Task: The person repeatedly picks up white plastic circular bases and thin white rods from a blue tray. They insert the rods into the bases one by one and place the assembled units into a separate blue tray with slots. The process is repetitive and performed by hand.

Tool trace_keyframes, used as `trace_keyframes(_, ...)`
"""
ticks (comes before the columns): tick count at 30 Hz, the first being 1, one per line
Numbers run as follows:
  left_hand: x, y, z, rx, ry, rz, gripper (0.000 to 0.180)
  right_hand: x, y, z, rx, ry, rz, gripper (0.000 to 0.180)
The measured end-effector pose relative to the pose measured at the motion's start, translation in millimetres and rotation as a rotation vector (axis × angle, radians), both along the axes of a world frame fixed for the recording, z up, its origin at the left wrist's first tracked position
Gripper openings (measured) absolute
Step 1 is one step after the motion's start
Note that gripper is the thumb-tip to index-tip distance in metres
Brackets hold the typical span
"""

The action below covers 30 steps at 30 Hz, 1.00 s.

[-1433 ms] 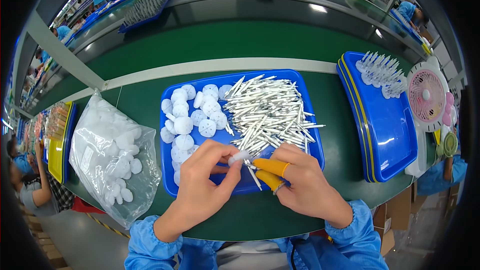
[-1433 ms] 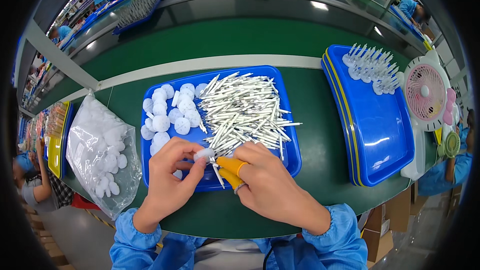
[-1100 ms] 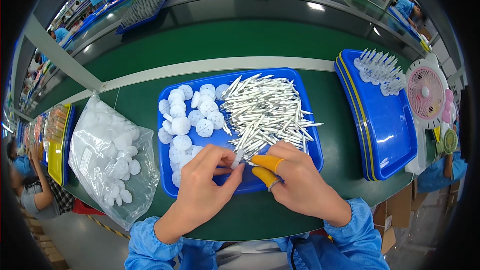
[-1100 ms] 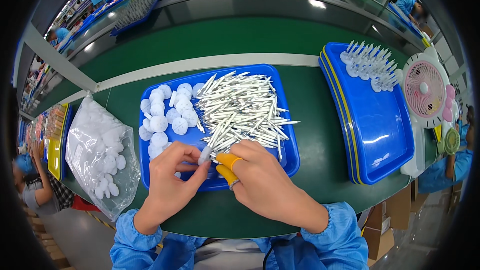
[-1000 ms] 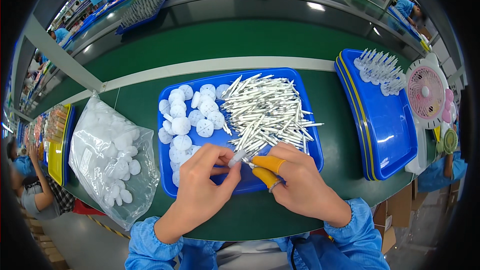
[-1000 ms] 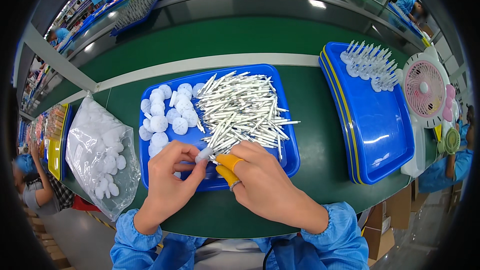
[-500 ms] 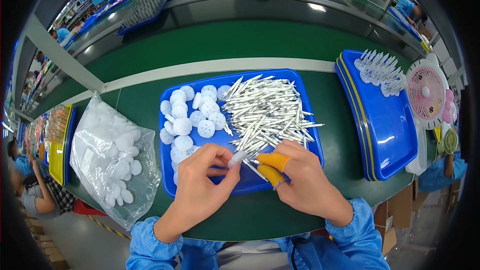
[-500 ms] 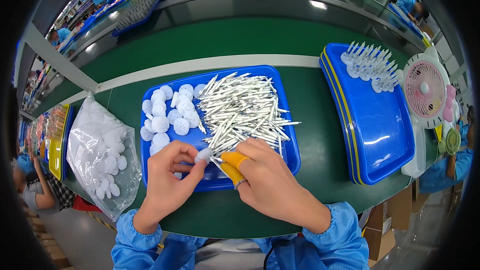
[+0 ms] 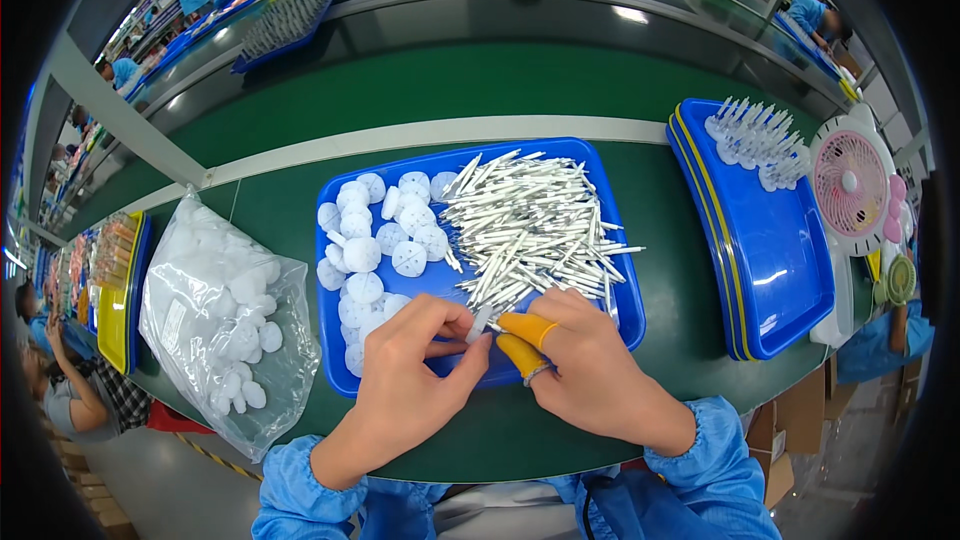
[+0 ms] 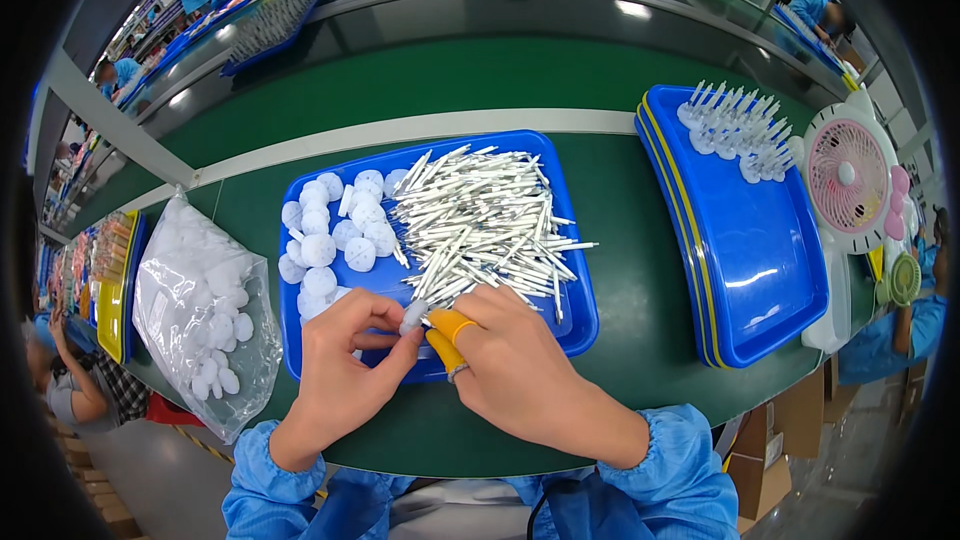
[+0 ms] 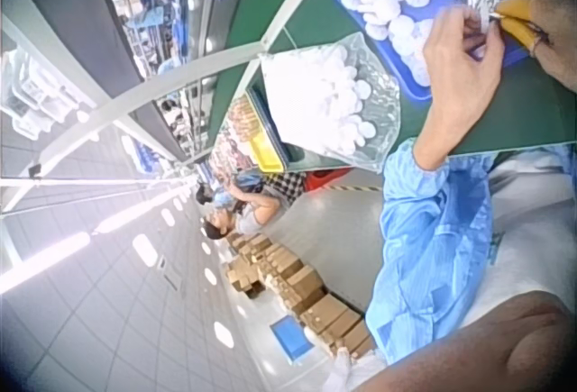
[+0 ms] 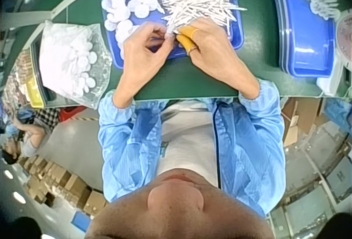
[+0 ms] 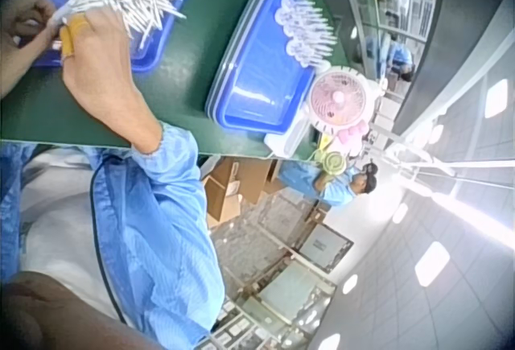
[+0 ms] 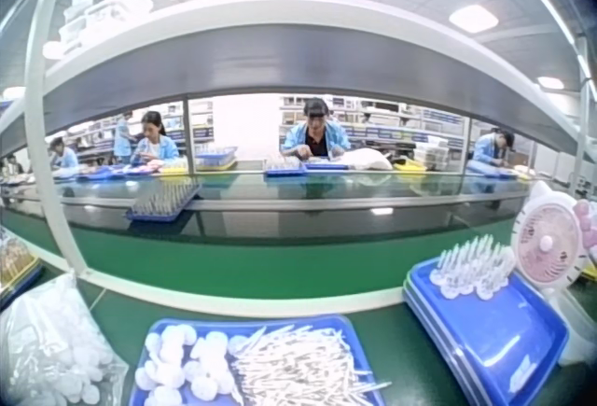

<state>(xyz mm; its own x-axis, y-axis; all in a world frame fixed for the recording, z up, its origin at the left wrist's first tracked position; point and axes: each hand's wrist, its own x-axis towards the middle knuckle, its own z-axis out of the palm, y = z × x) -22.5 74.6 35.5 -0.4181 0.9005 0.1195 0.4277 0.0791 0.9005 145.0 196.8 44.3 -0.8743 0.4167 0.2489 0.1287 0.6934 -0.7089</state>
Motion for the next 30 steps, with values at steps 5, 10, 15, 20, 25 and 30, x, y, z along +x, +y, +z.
trace_keyframes(5, 2, 1, -2, 0.067, 0.127, 0.015, 0.018, -2, -8, -9, -0.016, 0.076, -0.037, 0.035)
trace_keyframes(10, 2, -2, -3, 0.098, 0.204, -0.002, 0.021, -1, -12, -11, -0.042, 0.132, -0.052, 0.029)
trace_keyframes(15, 6, -6, -6, 0.061, 0.233, -0.023, 0.023, -4, -19, -14, -0.054, 0.109, -0.093, 0.028)
trace_keyframes(20, 3, -5, -10, 0.047, 0.219, 0.001, 0.023, -9, -14, -4, -0.185, -0.013, -0.162, 0.027)
trace_keyframes(25, -9, 1, 1, 0.06, 0.129, 0.108, 0.014, 19, 23, 14, 0.091, -0.176, -0.065, 0.027)
trace_keyframes(30, -14, -1, 7, -0.012, 0.106, 0.051, 0.011, 22, 25, -3, 0.216, -0.309, 0.002, 0.02)
